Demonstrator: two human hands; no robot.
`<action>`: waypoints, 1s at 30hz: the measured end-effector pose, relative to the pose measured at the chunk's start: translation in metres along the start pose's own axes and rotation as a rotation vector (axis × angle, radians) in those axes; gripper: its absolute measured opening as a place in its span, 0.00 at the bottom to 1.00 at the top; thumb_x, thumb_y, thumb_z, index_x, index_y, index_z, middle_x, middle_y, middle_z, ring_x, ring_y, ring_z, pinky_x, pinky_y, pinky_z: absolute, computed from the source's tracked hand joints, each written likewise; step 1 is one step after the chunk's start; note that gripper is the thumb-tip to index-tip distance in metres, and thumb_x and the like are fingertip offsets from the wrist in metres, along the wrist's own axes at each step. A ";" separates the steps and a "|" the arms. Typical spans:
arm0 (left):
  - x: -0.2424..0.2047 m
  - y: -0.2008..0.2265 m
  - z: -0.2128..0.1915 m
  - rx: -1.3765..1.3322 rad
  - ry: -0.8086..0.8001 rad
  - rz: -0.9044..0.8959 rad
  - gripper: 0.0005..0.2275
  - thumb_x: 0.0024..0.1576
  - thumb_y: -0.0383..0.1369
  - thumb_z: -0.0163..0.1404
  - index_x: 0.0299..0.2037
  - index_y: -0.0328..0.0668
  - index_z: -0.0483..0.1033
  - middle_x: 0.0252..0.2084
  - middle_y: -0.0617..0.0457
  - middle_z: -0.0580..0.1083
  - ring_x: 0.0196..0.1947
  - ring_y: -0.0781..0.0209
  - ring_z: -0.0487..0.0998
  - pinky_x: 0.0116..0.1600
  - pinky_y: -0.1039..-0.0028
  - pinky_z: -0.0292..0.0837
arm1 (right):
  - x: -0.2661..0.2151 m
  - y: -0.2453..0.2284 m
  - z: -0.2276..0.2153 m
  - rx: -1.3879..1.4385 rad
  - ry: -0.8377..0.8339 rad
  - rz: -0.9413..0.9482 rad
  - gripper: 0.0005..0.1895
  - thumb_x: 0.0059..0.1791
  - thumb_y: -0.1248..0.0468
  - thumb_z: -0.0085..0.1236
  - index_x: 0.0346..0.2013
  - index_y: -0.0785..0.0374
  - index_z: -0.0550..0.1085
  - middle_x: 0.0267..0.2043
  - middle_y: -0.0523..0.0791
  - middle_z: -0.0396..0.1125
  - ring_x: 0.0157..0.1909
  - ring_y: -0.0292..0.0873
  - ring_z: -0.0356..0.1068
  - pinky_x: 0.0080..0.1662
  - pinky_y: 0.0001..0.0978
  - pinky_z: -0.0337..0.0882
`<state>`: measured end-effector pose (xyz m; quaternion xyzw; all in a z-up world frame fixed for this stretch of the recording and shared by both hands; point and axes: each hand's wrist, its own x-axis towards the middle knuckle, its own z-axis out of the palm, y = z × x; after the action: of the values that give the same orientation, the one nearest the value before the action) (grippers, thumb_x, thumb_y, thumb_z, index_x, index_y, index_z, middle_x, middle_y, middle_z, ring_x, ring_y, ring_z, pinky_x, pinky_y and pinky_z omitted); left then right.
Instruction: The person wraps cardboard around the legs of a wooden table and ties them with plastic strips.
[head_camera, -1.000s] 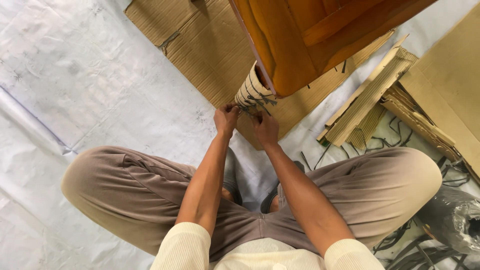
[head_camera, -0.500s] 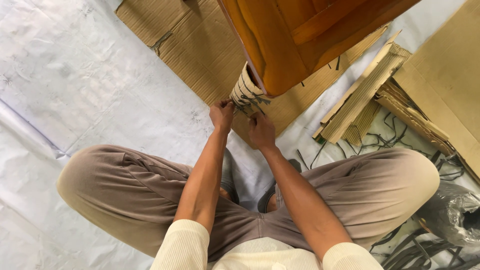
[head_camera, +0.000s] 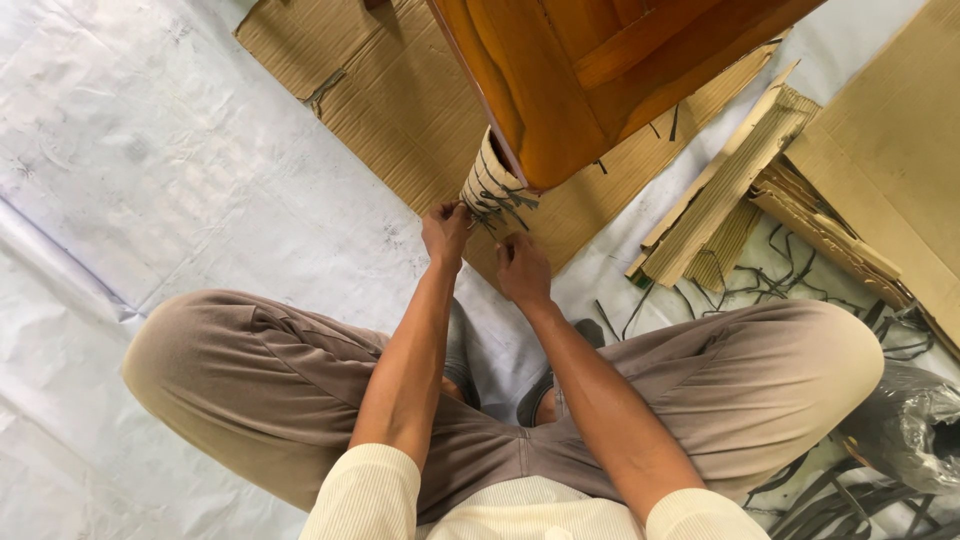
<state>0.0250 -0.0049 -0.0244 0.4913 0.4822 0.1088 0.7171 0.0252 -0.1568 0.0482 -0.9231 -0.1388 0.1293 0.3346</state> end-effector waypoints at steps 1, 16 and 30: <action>-0.002 0.002 0.000 -0.001 0.000 0.002 0.09 0.57 0.31 0.56 0.42 0.31 0.80 0.37 0.48 0.80 0.33 0.64 0.80 0.38 0.72 0.83 | 0.001 0.005 0.003 0.000 0.002 -0.002 0.11 0.53 0.58 0.54 0.39 0.63 0.73 0.42 0.53 0.71 0.46 0.59 0.70 0.47 0.52 0.68; -0.016 0.025 0.004 0.393 0.152 0.159 0.10 0.54 0.35 0.57 0.41 0.39 0.83 0.38 0.49 0.82 0.38 0.58 0.82 0.47 0.69 0.74 | -0.005 0.021 -0.003 0.033 0.107 -0.103 0.11 0.51 0.58 0.57 0.34 0.64 0.75 0.37 0.52 0.72 0.42 0.57 0.71 0.44 0.49 0.69; -0.020 0.134 0.022 -0.152 -0.091 0.600 0.09 0.63 0.33 0.56 0.44 0.33 0.78 0.39 0.54 0.77 0.39 0.67 0.75 0.45 0.77 0.72 | 0.030 -0.026 -0.075 0.412 0.285 0.101 0.14 0.58 0.57 0.59 0.37 0.67 0.76 0.29 0.46 0.68 0.31 0.36 0.63 0.36 0.32 0.67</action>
<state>0.0747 0.0356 0.0968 0.5609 0.2735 0.3292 0.7087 0.0740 -0.1714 0.1165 -0.8501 -0.0145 0.0400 0.5249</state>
